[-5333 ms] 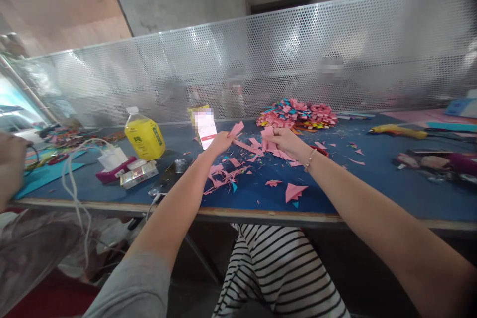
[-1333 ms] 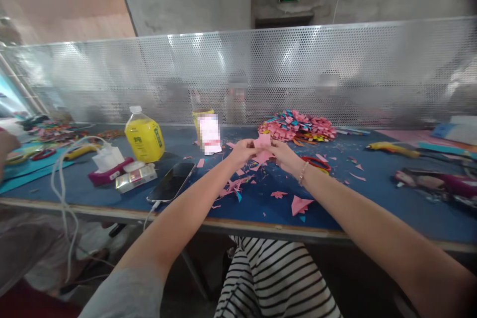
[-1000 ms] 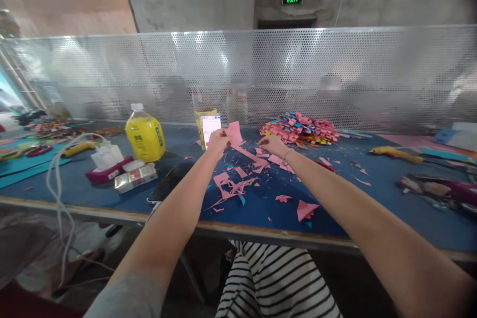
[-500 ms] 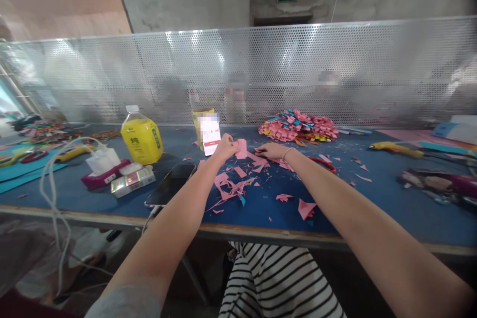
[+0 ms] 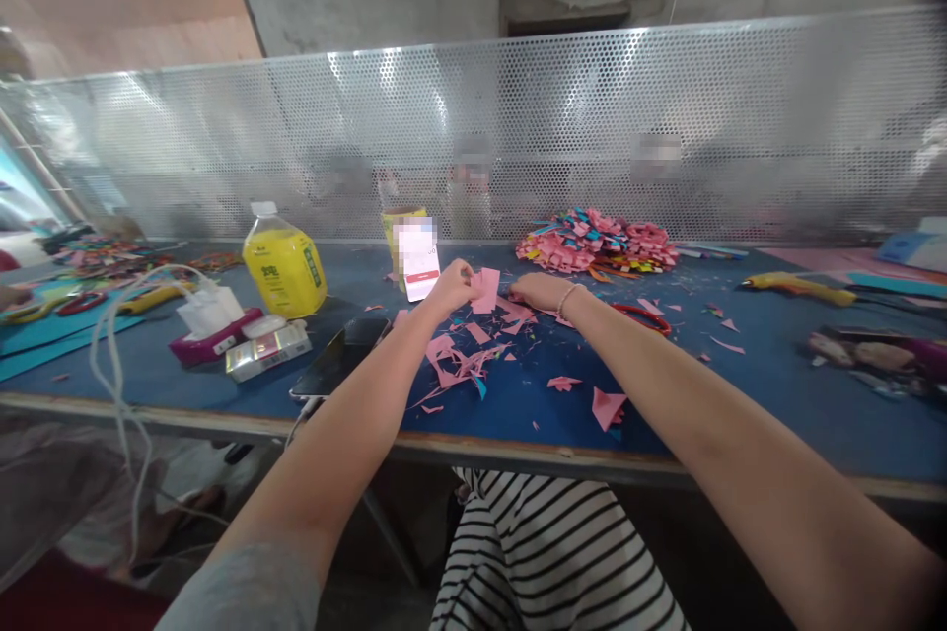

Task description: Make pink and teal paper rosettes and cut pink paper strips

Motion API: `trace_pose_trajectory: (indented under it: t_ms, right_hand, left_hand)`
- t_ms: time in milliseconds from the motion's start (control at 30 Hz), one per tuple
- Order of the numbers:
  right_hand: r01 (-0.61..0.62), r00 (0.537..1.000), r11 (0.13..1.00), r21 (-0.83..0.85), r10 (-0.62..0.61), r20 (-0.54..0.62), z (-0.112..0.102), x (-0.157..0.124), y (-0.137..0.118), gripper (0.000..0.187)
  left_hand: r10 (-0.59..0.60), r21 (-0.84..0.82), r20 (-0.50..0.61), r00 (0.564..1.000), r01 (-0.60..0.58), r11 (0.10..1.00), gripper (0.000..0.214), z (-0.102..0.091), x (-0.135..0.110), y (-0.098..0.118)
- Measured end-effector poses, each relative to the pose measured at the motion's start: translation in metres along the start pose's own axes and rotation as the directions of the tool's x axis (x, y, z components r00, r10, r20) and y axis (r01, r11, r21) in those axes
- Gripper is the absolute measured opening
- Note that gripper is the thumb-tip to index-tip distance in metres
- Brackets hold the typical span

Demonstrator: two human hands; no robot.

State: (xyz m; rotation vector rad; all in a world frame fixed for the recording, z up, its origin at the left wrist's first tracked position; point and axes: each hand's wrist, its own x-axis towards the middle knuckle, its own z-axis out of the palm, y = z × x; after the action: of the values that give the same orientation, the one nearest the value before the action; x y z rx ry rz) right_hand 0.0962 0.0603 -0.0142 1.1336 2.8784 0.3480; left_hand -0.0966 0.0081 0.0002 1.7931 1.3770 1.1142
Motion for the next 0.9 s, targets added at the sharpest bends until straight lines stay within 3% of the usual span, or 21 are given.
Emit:
trace_pose_trajectory:
  t_ms: [300,433,533,600,700,800,900]
  right_hand:
    - [-0.083,0.960,0.965,0.251,0.145,-0.238,0.007,-0.006,0.003,0.026]
    - [-0.087,0.820,0.881,0.465,0.328,-0.468,-0.004,-0.006,-0.002,0.028]
    - [-0.008,0.739,0.852,0.524,0.358,-0.570,-0.011,-0.003,-0.012,0.028]
    - [0.035,0.736,0.868,0.495,0.312,-0.600,-0.014,-0.001,-0.021,0.031]
    - [0.046,0.775,0.898,0.438,0.245,-0.582,-0.019,0.000,-0.036,0.037]
    - [0.070,0.822,0.894,0.442,0.199,-0.533,-0.024,-0.002,-0.047,0.045]
    - [0.109,0.858,0.888,0.446,0.143,-0.493,-0.026,-0.003,-0.052,0.041]
  left_hand:
    - [0.073,0.029,0.041,0.997,-0.074,0.997,0.013,-0.001,0.004,-0.002]
    - [-0.037,-0.083,-0.023,0.999,0.035,0.996,0.015,0.002,0.003,0.000]
    - [-0.142,-0.265,-0.008,0.990,0.135,0.955,0.012,0.006,0.000,0.006]
    - [-0.194,-0.408,0.020,0.981,0.185,0.894,0.013,0.009,-0.002,0.012]
    - [-0.223,-0.540,0.036,0.974,0.207,0.816,0.016,0.012,-0.003,0.018]
    - [-0.218,-0.578,0.035,0.975,0.198,0.792,0.021,0.012,-0.004,0.022]
    - [-0.214,-0.588,0.036,0.976,0.194,0.785,0.022,0.011,-0.004,0.021]
